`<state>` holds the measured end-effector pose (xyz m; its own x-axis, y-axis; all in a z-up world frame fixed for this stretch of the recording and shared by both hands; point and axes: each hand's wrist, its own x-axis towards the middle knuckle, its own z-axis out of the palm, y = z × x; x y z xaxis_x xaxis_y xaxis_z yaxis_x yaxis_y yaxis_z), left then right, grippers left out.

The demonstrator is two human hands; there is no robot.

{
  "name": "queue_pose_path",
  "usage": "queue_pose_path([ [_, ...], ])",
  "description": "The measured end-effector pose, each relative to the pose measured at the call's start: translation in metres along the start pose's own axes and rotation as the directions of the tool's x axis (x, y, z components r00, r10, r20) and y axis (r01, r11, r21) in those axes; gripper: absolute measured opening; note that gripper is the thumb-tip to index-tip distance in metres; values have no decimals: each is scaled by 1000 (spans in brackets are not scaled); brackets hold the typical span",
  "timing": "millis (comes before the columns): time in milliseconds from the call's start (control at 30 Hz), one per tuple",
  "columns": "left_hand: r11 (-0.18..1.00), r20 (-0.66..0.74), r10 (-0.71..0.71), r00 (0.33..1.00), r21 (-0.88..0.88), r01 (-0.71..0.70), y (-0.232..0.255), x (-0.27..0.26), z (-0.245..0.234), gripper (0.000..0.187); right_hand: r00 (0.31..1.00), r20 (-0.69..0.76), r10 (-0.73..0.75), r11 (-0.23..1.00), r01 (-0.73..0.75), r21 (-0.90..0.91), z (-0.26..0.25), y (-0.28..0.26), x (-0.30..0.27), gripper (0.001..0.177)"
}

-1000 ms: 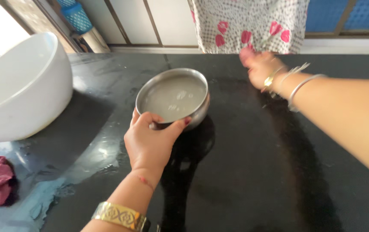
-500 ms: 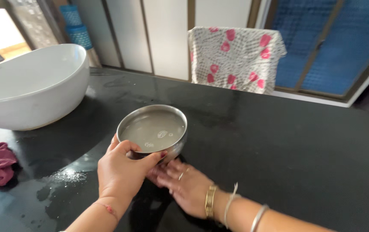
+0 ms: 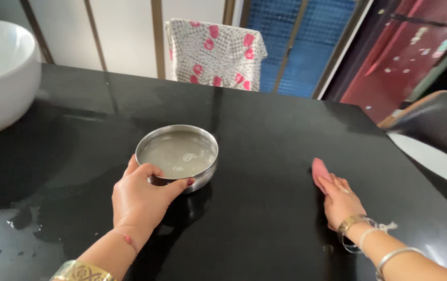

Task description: The person cleans a black dining table using a pink cloth and a metal bowl of water. They repeatedly wipe the surface, dip the cloth into the bowl, and wring it out. The person also briefly moves a pair of glasses and a patterned cloth from a chair to a nearby shelf before resuming wiping the table.

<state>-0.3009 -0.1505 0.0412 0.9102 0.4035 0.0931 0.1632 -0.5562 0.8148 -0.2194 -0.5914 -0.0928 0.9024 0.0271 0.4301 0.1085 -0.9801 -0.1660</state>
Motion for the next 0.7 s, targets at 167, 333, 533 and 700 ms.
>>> queue_pose_path([
  [167, 998, 143, 47, 989, -45, -41, -9, -4, -2, 47, 998, 5, 65, 997, -65, 39, -4, -48, -46, 56],
  [333, 989, 158, 144, 977, -55, -137, -10, 3, 10, 48, 951, -47, -307, 911, 307, 273, -35, -194, -77, 58],
  [533, 981, 251, 187, 950, -5, -192, -5, 15, 37, 49, 953, 292, -78, 964, -2, 264, -65, -214, -73, 72],
  [700, 990, 320, 138, 937, -22, -138, 8, 14, 43, 95, 648, 640, 413, 372, -762, 531, -81, -170, -23, 49],
])
